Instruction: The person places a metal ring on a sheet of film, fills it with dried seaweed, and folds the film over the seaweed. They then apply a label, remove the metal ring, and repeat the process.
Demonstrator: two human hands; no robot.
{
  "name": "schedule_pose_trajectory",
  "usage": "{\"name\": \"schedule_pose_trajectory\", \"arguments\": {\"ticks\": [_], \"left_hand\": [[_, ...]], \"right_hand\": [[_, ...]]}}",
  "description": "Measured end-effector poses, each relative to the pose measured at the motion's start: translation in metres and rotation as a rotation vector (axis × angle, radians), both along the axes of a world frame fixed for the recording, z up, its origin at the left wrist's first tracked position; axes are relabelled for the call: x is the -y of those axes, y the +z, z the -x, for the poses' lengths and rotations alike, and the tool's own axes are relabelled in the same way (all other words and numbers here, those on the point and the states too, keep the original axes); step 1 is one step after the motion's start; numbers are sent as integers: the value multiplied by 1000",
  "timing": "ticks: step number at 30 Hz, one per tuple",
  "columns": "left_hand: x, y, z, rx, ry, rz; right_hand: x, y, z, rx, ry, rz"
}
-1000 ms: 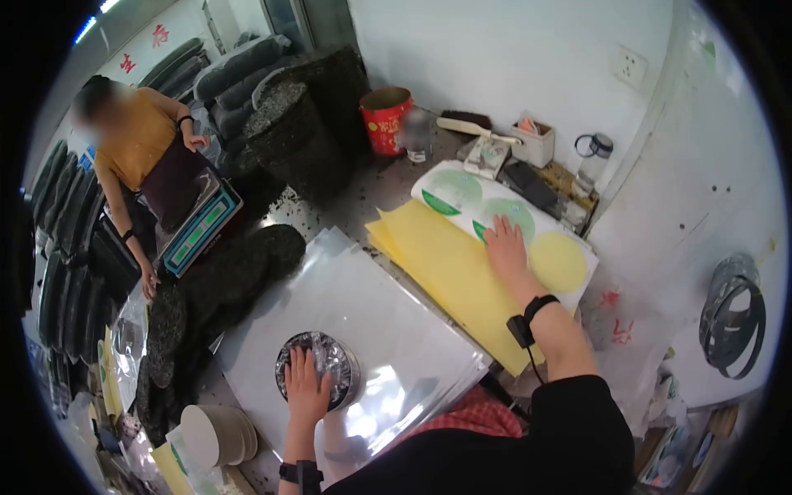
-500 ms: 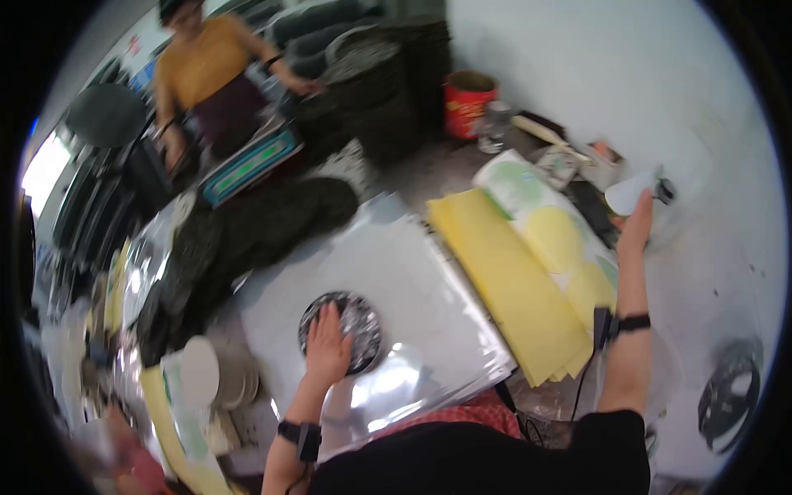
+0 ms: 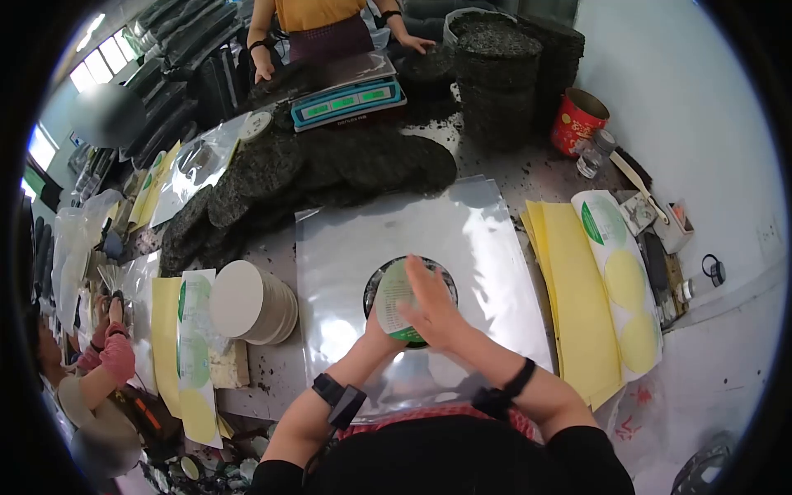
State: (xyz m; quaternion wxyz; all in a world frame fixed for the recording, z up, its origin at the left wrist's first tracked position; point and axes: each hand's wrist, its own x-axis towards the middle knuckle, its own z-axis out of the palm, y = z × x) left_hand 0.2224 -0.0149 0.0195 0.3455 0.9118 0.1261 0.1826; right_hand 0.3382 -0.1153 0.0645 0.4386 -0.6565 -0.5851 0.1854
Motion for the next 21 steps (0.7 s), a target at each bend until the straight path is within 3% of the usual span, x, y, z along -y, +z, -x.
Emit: {"name": "schedule_pose_trajectory", "arguments": {"ticks": [1,4,5,6,11,14,15,18,21], "left_hand": [[-2,-5,2,-41,-1,-123],[-29,14,14,9,-138,726],[-28,25,20,243,-11,1173],[-28,8,22,623,172,1176],[-8,23,5,-129,-20,-380],[-42,27,3,-141,-164,-77],[-43,58,6,-153,15,297],[-91,-5,-2,14,267,93],[-53,42,-9,-87,381,79]], "right_hand": [[-9,-15,7,-38,-6,11],[-14,-29,13,275,-33,98],[-16,-34,17,390,-73,152],[-18,-35,23,481,-96,191],[-23,-36,39,808,-214,343],[-21,-33,36,718,-188,314],[-19,-34,34,651,-159,298],[-22,-36,32,651,-151,275],[-19,-22,32,665,-95,407]]}}
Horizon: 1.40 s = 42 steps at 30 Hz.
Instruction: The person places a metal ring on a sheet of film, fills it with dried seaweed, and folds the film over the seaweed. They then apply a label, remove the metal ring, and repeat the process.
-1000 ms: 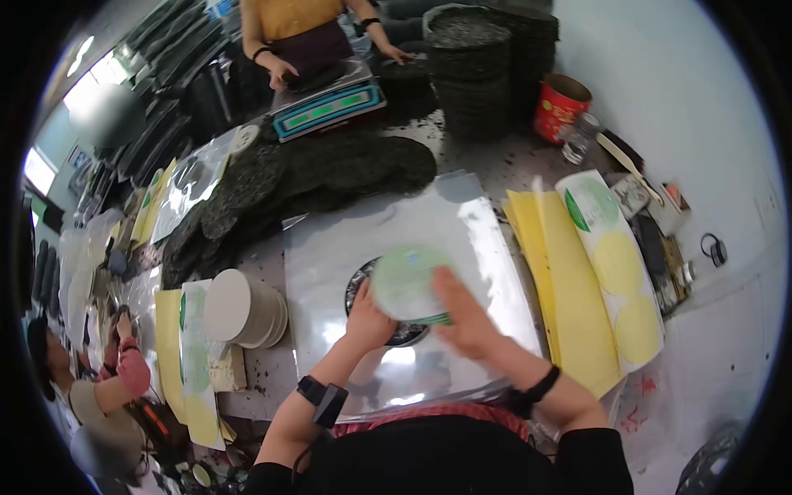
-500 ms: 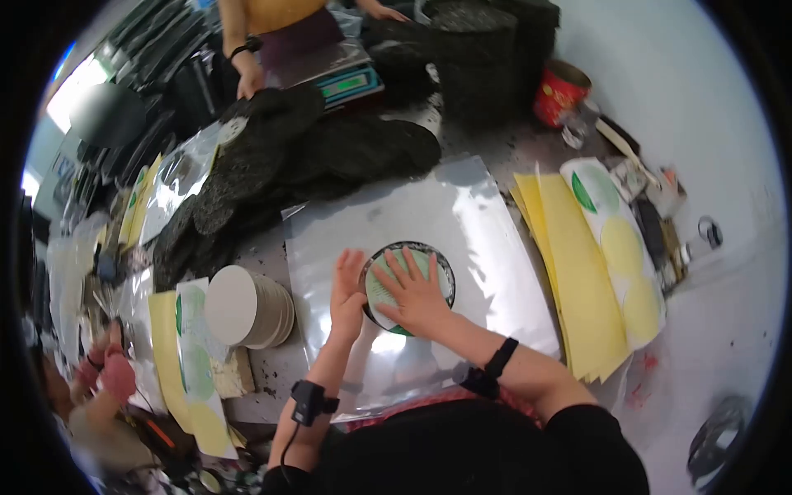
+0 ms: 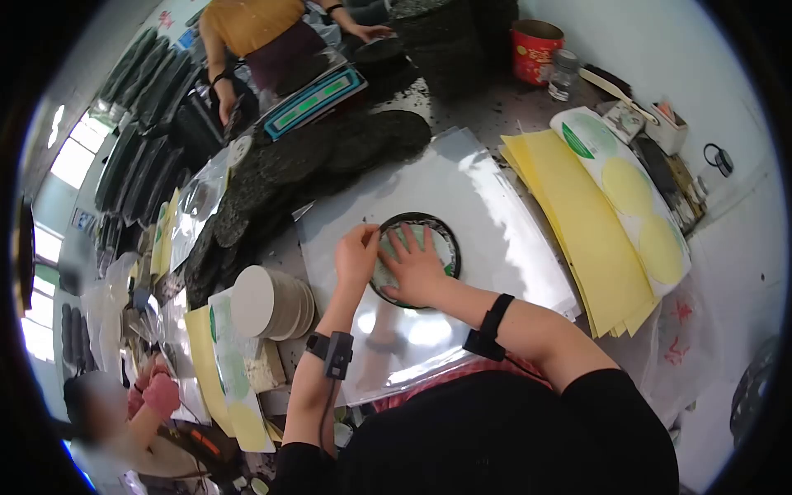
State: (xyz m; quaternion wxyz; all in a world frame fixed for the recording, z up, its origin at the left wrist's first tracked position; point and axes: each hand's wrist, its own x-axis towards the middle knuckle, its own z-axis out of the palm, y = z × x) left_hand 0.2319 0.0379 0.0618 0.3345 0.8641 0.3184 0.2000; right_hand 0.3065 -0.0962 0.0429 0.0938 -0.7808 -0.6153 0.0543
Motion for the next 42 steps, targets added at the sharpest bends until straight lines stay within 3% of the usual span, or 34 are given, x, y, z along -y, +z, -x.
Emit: {"name": "schedule_pose_trajectory", "arguments": {"ticks": [1,2,3,5,6,8,9,10,12,13,14,15,17,18,19,20,21,22,23,24,25,26,28,29,30,31,32,33,35,36,40,42], "left_hand": [[11,26,-1,58,-133,-153],[28,53,0,107,-276,-295],[45,74,2,158,-419,-428],[24,117,28,-132,-292,-308],[6,138,49,-274,-134,-242],[-34,156,119,-139,57,-97],[-33,173,149,-139,167,-136],[-39,174,181,-47,234,-45],[-47,179,213,57,321,78],[-42,183,219,72,349,109],[-34,194,206,6,276,14],[-35,192,193,-25,237,42],[-26,191,155,-150,194,13],[-29,181,142,-207,143,-42],[-29,172,133,-210,101,2],[-12,176,122,-237,94,-29],[-25,136,121,-179,74,30],[-21,107,115,-176,127,48],[-31,55,113,-120,92,23],[-19,37,108,-196,131,59],[-12,1,105,-209,193,95],[-2,-25,109,-144,156,171],[-2,-51,125,104,8,454],[-14,-40,144,39,-157,445],[-13,-14,164,-62,-187,158],[-16,-11,186,-169,-329,51],[-14,-30,200,-86,-518,-59],[-9,-47,215,-17,-713,-160],[52,-26,241,111,-706,-234],[57,-41,238,112,-646,-233],[56,-65,244,-56,-514,-191],[52,-37,232,-299,-564,-22]], "right_hand": [[1,2,-2,-9,-5,36],[3,0,-3,56,-33,-141],[8,11,-1,-115,67,-207],[17,65,-5,-428,298,-331],[23,84,-9,-326,341,-852],[27,89,-59,-781,-16,-886],[23,72,-105,-633,-111,-811],[24,59,-138,-912,-402,-251],[19,-12,-120,-1944,-56,-112],[14,-13,-78,-1901,-97,-63],[-13,-40,-31,-1487,144,208],[-11,-53,34,-1383,403,424],[15,-62,152,-1162,1390,423],[46,33,156,-879,1264,526],[49,94,133,-715,1312,515],[44,113,110,-886,1321,475],[36,124,78,-1063,1342,404],[26,124,36,-1063,1267,265],[33,84,5,-1669,826,70],[20,71,-25,-1600,638,-391],[17,90,-44,-1254,130,-357],[14,53,-76,-833,170,-434],[15,-92,-126,-667,116,-76],[26,-146,-132,-283,221,-49],[33,-131,-125,-515,153,-19],[40,-110,-116,-740,69,-5],[37,-76,-101,-599,121,-19],[37,-54,-85,-630,83,-1],[43,-27,-64,-688,-12,57],[43,-26,-59,-178,118,15],[39,-44,-89,-1223,-324,-36],[38,-71,-131,-1162,-202,-373]]}}
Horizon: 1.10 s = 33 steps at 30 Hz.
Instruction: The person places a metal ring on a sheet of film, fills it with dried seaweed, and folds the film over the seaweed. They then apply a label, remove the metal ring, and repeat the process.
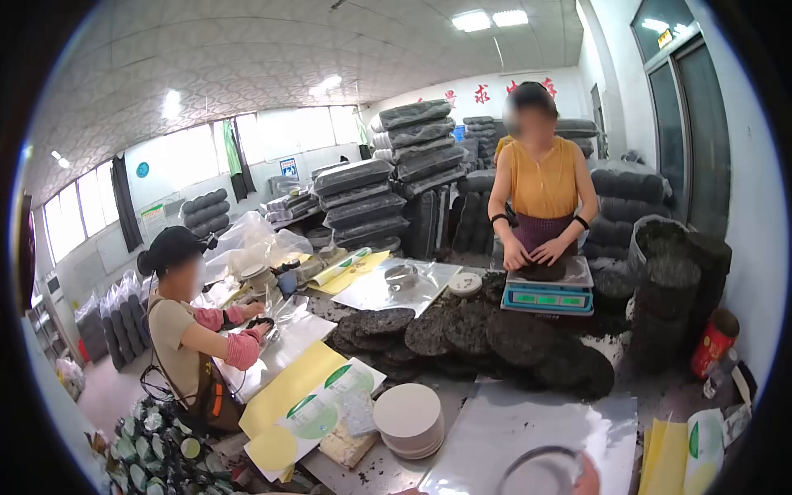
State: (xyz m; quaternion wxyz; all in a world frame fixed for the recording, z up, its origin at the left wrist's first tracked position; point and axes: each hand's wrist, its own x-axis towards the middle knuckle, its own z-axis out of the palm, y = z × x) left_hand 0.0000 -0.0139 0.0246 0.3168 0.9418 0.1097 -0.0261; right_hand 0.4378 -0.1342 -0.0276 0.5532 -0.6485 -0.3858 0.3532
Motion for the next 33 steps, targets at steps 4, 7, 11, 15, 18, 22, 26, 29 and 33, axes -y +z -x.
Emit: {"name": "schedule_pose_trajectory", "arguments": {"ticks": [4,7,11,15,18,22,26,29,33], "left_hand": [[-18,25,-39,-293,122,563],[-42,29,-42,171,-356,-53],[3,24,-11,206,-182,41],[-1,-14,-2,257,-48,156],[-9,-24,4,191,-124,186],[-25,-23,-10,4,-83,200],[-78,45,-87,-38,362,586],[-62,164,-107,169,436,408],[-24,147,-60,121,395,302]], "right_hand": [[5,-2,-35,-196,-38,149],[6,-4,-26,19,-96,249],[-1,-21,-27,61,-117,213],[-2,12,-10,-12,-127,148],[17,-12,-34,-27,-99,32],[26,101,31,-136,-98,-407],[20,163,161,216,480,-322],[16,93,178,16,407,-38],[15,-7,104,2,-169,-40]]}}
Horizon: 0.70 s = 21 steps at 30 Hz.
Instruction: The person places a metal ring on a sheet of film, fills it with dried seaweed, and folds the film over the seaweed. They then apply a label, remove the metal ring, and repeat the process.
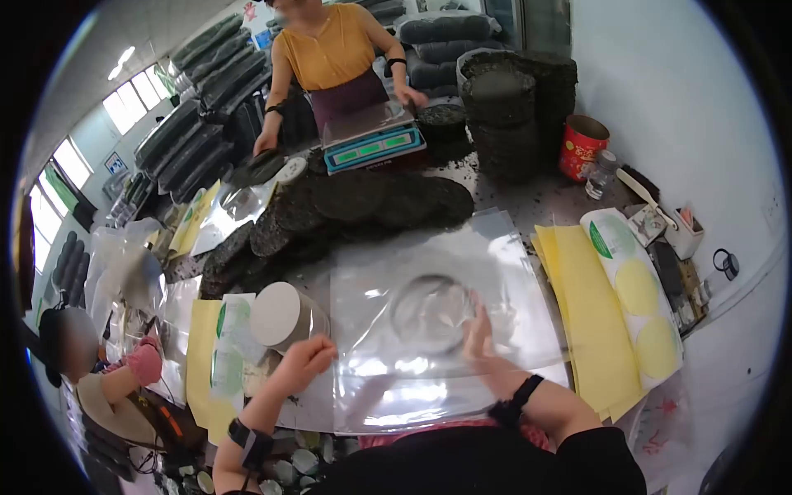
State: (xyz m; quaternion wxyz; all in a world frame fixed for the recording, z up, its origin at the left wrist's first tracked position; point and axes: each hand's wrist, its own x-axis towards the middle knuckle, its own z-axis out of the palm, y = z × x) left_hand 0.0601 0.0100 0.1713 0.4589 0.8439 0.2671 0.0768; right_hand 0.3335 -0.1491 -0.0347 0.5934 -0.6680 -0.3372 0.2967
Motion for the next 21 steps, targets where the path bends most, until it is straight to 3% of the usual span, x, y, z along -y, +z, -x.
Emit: {"name": "schedule_pose_trajectory", "arguments": {"ticks": [3,5,6,8,10,12,13,15,17,18,20,21], "left_hand": [[18,-57,23,-131,-13,-89],[23,-97,16,-228,-149,-216],[27,-119,10,-261,-227,-247],[38,-134,3,-328,-301,-276],[36,-121,-4,-408,-303,-295],[16,-91,4,-379,-342,-150],[0,-73,10,-361,-366,-86],[-29,-38,28,84,-45,-423],[-52,5,38,-13,238,-720],[-62,-8,44,-142,234,-774],[-79,-50,61,-393,223,-894],[-71,-48,51,-365,274,-844]], "right_hand": [[52,58,7,876,628,623],[74,81,12,708,1111,588],[85,89,14,225,1326,335],[69,132,19,-120,1395,374],[63,108,12,579,1239,500],[57,71,1,1239,942,578],[63,59,-9,1160,951,311],[28,94,-29,576,751,208],[-16,108,-67,74,529,64],[-55,94,-104,-119,410,-22],[-110,70,-172,-221,139,-155],[-131,65,-195,-446,-49,-59]]}}
